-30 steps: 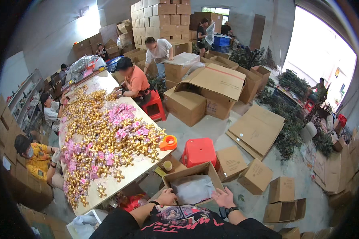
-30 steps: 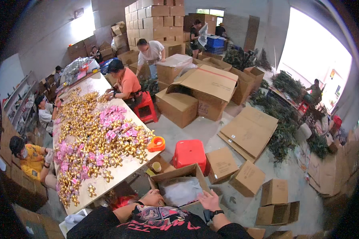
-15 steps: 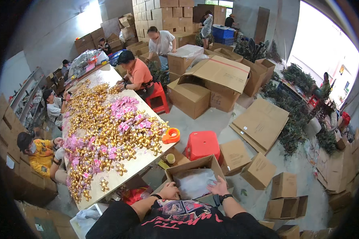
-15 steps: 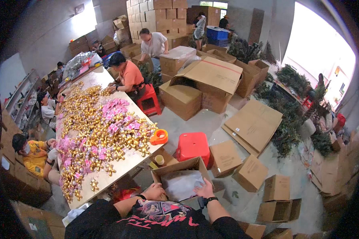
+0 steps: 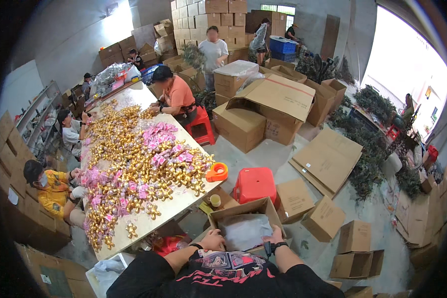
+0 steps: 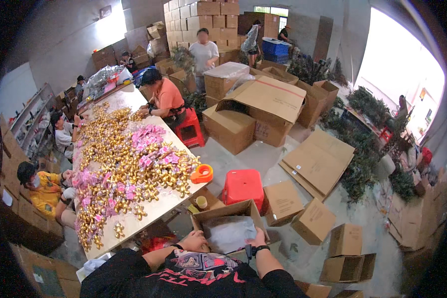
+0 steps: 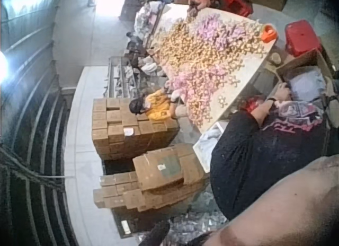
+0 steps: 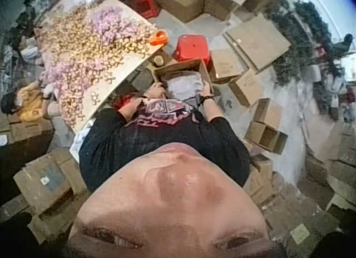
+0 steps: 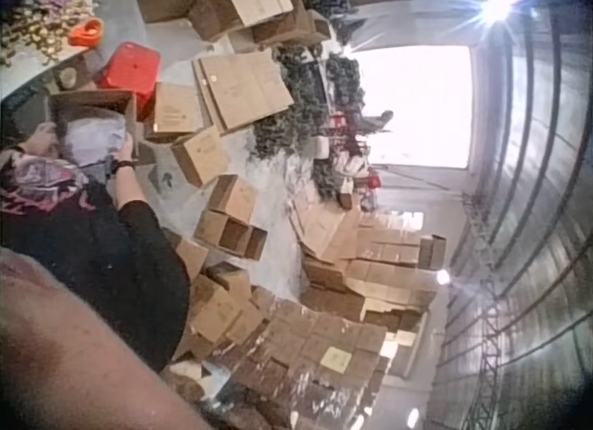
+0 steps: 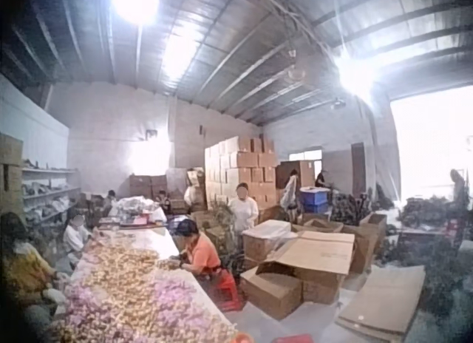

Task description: Packing gold and pink ornaments into a cardboard box and sealing it with tape.

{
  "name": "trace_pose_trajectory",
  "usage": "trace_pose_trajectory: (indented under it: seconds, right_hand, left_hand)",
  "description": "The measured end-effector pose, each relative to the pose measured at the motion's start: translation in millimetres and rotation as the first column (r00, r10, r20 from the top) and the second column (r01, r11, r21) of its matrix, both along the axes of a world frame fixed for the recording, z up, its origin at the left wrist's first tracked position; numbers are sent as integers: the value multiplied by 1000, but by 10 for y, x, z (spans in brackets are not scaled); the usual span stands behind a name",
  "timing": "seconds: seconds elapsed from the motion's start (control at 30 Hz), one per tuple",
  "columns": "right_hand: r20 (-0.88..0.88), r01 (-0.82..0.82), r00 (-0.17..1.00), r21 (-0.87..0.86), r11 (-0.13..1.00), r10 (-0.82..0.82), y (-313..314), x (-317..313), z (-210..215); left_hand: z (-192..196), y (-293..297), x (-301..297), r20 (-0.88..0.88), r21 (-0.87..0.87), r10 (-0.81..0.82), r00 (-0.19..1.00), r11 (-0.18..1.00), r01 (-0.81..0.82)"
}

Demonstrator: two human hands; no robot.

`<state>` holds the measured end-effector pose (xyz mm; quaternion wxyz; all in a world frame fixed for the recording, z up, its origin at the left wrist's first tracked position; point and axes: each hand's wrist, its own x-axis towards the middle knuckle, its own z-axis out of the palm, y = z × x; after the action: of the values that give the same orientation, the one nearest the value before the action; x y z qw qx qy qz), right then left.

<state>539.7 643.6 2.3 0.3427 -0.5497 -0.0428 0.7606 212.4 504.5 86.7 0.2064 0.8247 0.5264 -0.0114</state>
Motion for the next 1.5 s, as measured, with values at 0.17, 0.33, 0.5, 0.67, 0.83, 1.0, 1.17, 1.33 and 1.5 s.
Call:
trace_pose_trajectory:
  seconds: [0.17,0.33,0.5,0.67,0.83,1.0,1.17,1.33,1.5]
  right_hand:
    - [-224,3,974,-96,995,-24,-16,143,135]
    - [-255,-74,966,-93,993,48,-198,636,348]
    - [-289,-139,942,122,983,169,-173,618,433]
    - [-153,-94,984,12,996,95,88,351,147]
    - [212,-178,955,-159,971,210,1,210,-217]
    - [139,-284,941,-175,943,309,-141,139,-244]
    - [184,-344,909,-179,922,375,-212,105,-422]
    - [316,-420,859,-15,908,403,-305,-79,-471]
    - [394,-672,716,163,723,576,-639,-676,253]
  left_hand:
    - [-2,-17,-6,-1,4,17,1000,1000,-17]
    - [-17,-43,-17,3,-27,21,1000,999,-21]
    - [-34,-16,-18,1,-27,25,1000,999,-25]
    - [114,8,41,-24,-66,3,1000,998,-5]
    - [122,-104,121,-95,-118,-12,995,993,0]
    - [85,-305,88,-115,-87,-18,993,996,8]
    - [163,-420,122,-71,-52,-27,997,998,24]
    - [220,-415,77,-32,25,-77,997,997,78]
    - [200,-335,-36,75,22,-117,990,993,116]
